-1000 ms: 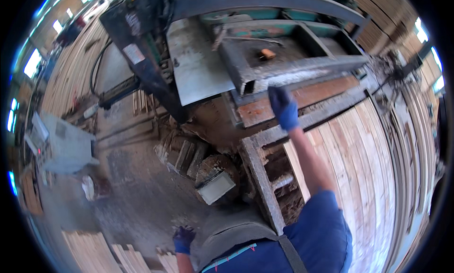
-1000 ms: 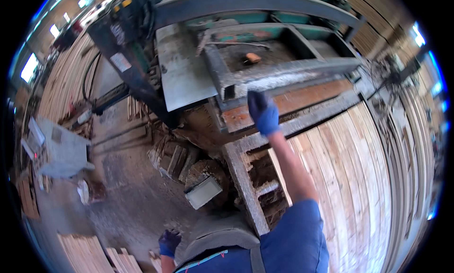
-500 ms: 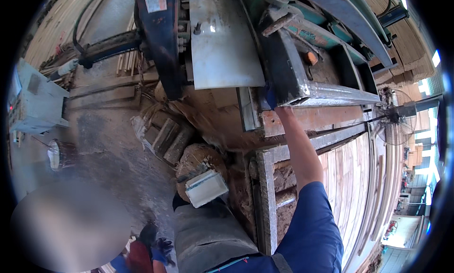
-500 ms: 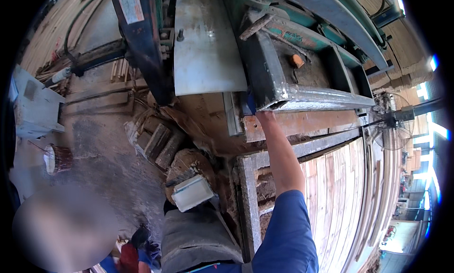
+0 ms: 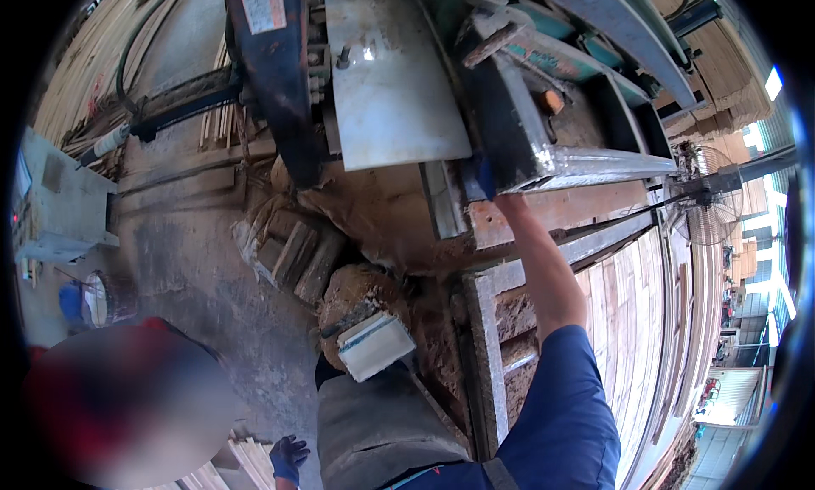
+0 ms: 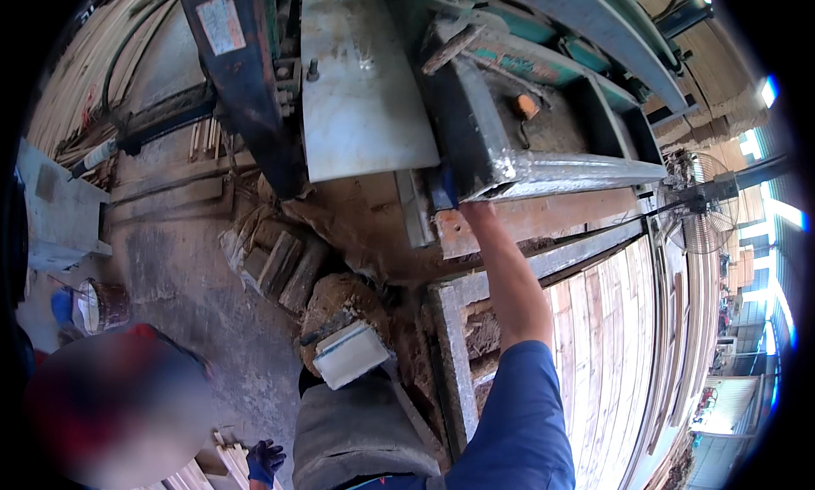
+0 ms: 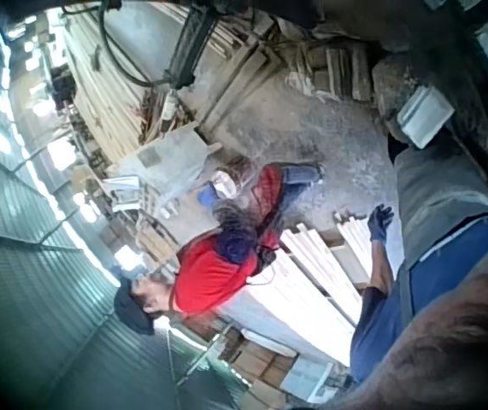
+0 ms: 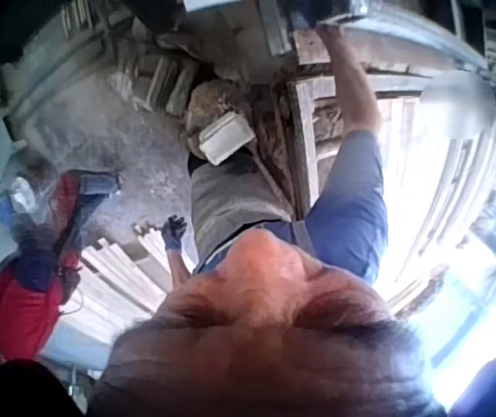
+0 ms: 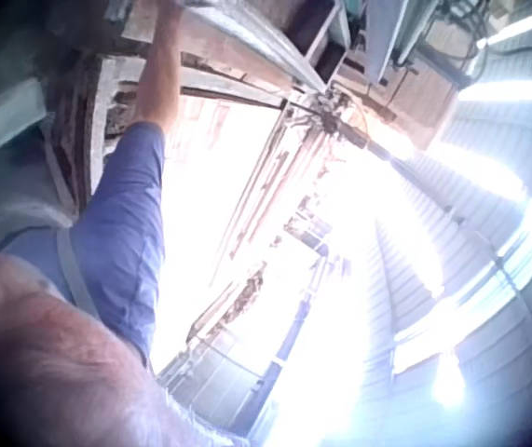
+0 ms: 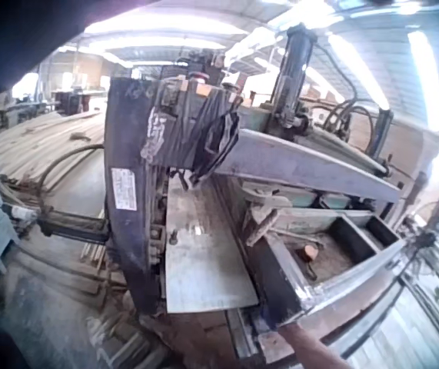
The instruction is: The person carries a stack of long white wooden planks and places them onto a metal rack in a workshop. They then retrieve a large wooden panel from a machine and move it to the floor. Finally, the person uses a tape measure to measure the dimensions of the panel on the floor.
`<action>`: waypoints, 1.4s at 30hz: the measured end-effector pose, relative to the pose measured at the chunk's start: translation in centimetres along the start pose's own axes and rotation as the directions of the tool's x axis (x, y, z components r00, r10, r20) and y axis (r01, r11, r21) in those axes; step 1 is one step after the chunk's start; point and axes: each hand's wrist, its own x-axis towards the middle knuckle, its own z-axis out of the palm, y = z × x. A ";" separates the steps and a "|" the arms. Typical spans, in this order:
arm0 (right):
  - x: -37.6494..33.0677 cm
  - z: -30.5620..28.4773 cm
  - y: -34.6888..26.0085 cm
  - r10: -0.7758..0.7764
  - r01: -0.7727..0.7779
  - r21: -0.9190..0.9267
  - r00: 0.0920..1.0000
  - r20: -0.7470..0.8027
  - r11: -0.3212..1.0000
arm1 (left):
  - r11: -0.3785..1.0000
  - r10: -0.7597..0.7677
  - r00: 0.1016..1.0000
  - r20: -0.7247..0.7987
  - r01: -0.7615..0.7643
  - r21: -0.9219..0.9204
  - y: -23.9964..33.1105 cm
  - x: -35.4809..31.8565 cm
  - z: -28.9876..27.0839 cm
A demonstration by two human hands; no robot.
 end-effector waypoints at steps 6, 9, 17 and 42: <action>0.4 -6.0 -5.2 -0.216 0.225 -0.189 0.974 0.069 0.956 | 0.998 -0.022 0.997 0.070 0.026 -0.065 -0.2 2.6 1.3; -2.4 -9.0 -8.3 -0.103 0.240 -0.485 0.951 0.292 0.841 | 0.999 -0.048 0.994 0.103 0.046 0.023 1.0 2.1 1.1; -11.6 -20.4 -17.3 0.447 -0.120 -0.532 0.710 0.544 0.838 | 0.890 0.420 0.858 0.295 -0.453 0.048 17.1 1.2 9.6; -48.8 -46.3 -24.2 0.947 -0.853 -0.521 0.148 -0.284 -0.023 | -0.903 0.351 -0.687 0.637 -0.068 0.424 69.1 -49.3 50.9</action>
